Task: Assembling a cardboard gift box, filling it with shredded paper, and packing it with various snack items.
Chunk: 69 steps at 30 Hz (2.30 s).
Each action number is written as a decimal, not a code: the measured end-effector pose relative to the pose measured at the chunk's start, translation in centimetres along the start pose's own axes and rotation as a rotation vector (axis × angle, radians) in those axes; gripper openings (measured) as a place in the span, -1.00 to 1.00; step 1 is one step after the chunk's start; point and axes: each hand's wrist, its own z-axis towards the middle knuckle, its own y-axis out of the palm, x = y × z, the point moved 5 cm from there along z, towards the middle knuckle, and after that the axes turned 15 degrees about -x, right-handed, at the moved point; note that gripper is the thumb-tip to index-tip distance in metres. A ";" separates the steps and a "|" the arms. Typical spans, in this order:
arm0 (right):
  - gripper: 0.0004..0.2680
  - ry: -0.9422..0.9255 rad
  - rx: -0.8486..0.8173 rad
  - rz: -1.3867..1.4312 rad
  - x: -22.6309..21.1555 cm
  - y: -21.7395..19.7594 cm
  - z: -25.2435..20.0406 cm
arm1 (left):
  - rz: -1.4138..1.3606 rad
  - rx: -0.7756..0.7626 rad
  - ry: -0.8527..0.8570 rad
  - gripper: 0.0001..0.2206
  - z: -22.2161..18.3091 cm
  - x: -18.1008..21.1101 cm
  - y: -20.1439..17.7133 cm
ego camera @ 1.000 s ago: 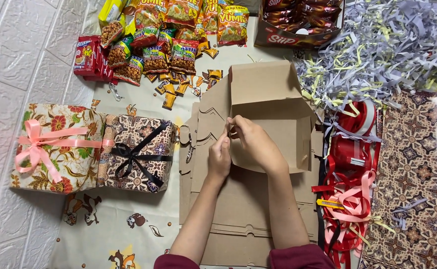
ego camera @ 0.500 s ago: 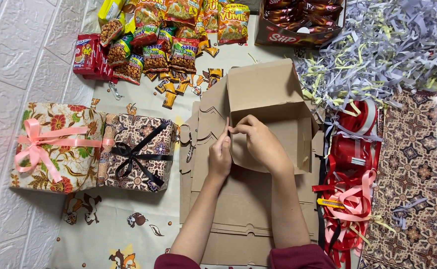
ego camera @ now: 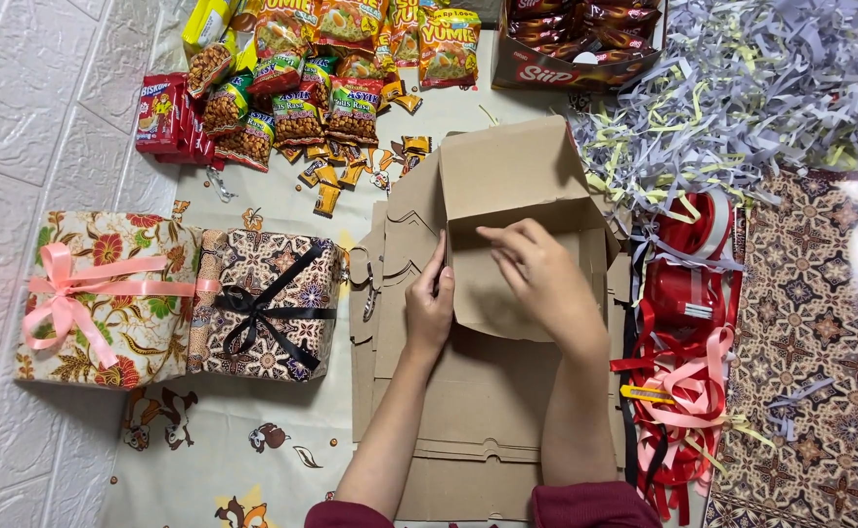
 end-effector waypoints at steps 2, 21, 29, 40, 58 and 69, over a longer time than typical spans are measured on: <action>-0.82 0.021 0.117 -0.040 0.6 -2.2 -2.0 | 0.002 0.000 -0.001 -0.56 0.2 -0.5 0.2; -0.66 0.349 0.312 0.723 12.7 -2.5 -6.1 | -0.002 0.002 -0.007 -0.56 0.2 0.0 0.0; -0.62 0.057 0.515 0.773 12.0 -2.9 -4.6 | 0.022 -0.011 0.005 -0.57 0.1 2.3 -0.1; -0.69 0.052 0.664 0.676 11.4 -2.8 -3.7 | 0.018 0.008 -0.001 -0.56 0.1 0.3 0.0; -0.74 -0.023 0.646 0.237 7.0 -3.7 -3.4 | 0.038 -0.002 -0.009 -0.55 0.2 1.4 0.1; -0.77 -0.015 0.656 0.431 9.0 -3.3 -3.5 | 0.032 -0.013 -0.006 -0.56 0.3 -0.1 0.1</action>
